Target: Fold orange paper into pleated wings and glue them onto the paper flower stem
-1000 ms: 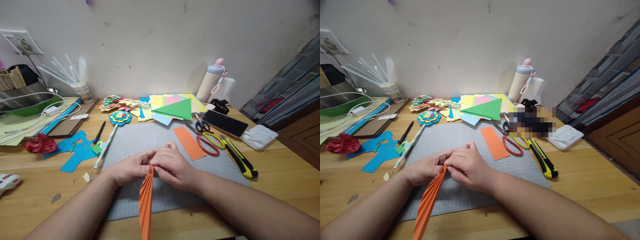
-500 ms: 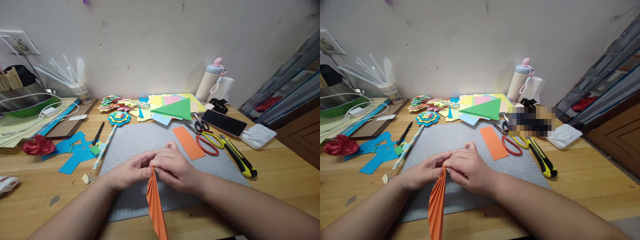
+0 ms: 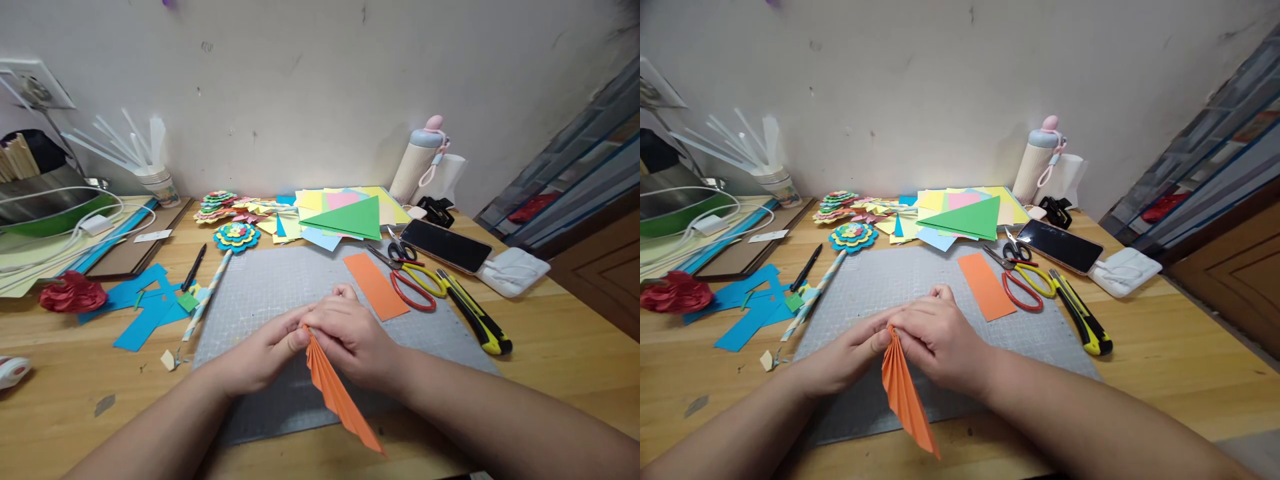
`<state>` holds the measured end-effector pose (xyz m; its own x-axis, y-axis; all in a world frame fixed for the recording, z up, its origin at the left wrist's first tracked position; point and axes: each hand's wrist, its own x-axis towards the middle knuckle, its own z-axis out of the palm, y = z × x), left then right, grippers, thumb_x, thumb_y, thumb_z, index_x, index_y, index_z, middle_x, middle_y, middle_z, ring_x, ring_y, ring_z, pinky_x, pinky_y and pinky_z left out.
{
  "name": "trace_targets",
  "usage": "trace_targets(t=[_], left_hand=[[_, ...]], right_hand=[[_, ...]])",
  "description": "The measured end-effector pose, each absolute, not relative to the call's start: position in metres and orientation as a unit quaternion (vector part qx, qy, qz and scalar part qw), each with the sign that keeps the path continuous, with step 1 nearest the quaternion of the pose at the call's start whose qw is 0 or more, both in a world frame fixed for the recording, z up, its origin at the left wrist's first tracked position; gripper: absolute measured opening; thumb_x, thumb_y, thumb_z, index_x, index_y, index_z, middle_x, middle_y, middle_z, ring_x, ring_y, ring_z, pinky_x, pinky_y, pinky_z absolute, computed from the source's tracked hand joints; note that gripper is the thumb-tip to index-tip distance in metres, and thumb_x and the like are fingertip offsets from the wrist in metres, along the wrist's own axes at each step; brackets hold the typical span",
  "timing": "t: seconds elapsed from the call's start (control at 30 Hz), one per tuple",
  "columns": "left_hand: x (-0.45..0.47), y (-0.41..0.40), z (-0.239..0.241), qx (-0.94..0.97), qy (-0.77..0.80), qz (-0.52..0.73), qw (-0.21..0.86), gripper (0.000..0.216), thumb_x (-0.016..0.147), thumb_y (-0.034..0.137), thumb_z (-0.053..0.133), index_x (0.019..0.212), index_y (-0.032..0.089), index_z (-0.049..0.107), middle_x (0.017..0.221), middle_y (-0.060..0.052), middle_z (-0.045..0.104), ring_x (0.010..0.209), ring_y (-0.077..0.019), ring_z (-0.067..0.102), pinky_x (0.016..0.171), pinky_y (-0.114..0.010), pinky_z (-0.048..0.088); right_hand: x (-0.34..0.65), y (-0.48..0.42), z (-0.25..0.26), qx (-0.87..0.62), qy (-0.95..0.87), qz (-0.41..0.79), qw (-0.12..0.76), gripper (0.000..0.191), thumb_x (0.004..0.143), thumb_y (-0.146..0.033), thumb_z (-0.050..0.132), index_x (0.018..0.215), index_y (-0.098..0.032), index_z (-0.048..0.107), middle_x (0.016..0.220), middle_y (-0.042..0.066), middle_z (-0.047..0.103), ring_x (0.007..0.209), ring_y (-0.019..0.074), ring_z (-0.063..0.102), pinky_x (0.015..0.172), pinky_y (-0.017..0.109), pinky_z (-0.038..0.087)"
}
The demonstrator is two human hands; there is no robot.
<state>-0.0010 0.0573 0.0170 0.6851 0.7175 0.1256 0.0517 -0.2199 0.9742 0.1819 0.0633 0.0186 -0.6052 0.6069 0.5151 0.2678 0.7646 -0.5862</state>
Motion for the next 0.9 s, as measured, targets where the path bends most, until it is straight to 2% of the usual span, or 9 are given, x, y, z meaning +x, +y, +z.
trace_targets(t=[0.23,0.4,0.5,0.6,0.73,0.8,0.9], left_hand=[[0.0,0.056,0.016,0.709,0.276,0.299,0.576,0.044,0.094,0.042,0.037,0.133,0.025,0.048,0.136,-0.008,0.05,0.129,-0.0247,0.038,0.11,-0.041,0.024],[0.001,0.063,0.013,0.632,0.248,0.303,0.669,0.05,0.083,0.053,0.053,0.123,0.023,0.056,0.125,-0.01,0.057,0.12,-0.0266,0.047,0.103,-0.04,0.032],[0.002,0.067,0.007,0.566,0.249,0.34,0.709,0.056,0.072,0.053,0.067,0.118,0.023,0.054,0.115,-0.008,0.057,0.109,-0.023,0.051,0.094,-0.036,0.038],[0.001,0.07,0.002,0.535,0.246,0.379,0.713,0.054,0.066,0.048,0.075,0.105,0.024,0.048,0.099,-0.003,0.053,0.088,-0.0158,0.052,0.077,-0.027,0.042],[-0.004,0.07,0.008,0.588,0.288,0.344,0.673,0.04,0.074,0.051,0.066,0.082,0.018,0.044,0.076,0.003,0.042,0.067,-0.0101,0.038,0.06,-0.022,0.032],[-0.008,0.069,0.012,0.633,0.33,0.31,0.628,0.035,0.082,0.05,0.057,0.076,0.017,0.044,0.071,0.004,0.038,0.065,-0.01,0.035,0.059,-0.022,0.03],[-0.013,0.07,0.018,0.688,0.371,0.262,0.565,0.031,0.089,0.045,0.047,0.075,0.017,0.045,0.071,0.003,0.041,0.067,-0.0108,0.037,0.062,-0.023,0.031]], right_hand=[[0.182,0.063,0.019,-0.262,-0.86,0.235,0.37,0.015,0.089,-0.015,0.044,0.091,-0.018,0.058,0.085,0.001,0.067,0.077,0.0136,0.057,0.073,0.034,0.025],[0.179,0.063,0.017,-0.25,-0.856,0.238,0.386,0.016,0.09,-0.015,0.043,0.095,-0.02,0.057,0.088,0.0,0.068,0.08,0.0144,0.058,0.075,0.035,0.027],[0.179,0.061,0.01,-0.26,-0.841,0.227,0.417,0.02,0.087,-0.016,0.048,0.105,-0.023,0.053,0.089,0.0,0.067,0.083,0.0162,0.057,0.078,0.037,0.031],[0.18,0.06,0.001,-0.307,-0.799,0.262,0.446,0.026,0.083,-0.021,0.055,0.106,-0.025,0.046,0.091,0.0,0.063,0.08,0.0162,0.055,0.076,0.034,0.038],[0.18,0.063,-0.002,-0.367,-0.769,0.316,0.418,0.021,0.081,-0.027,0.06,0.096,-0.025,0.046,0.087,-0.001,0.059,0.077,0.0152,0.054,0.072,0.032,0.043],[0.18,0.067,-0.001,-0.381,-0.766,0.337,0.392,0.015,0.08,-0.027,0.06,0.089,-0.024,0.048,0.082,-0.001,0.057,0.074,0.0144,0.053,0.07,0.03,0.043],[0.178,0.075,0.002,-0.371,-0.748,0.41,0.368,0.011,0.08,-0.025,0.059,0.083,-0.022,0.049,0.078,-0.002,0.056,0.07,0.0124,0.053,0.066,0.027,0.045]])
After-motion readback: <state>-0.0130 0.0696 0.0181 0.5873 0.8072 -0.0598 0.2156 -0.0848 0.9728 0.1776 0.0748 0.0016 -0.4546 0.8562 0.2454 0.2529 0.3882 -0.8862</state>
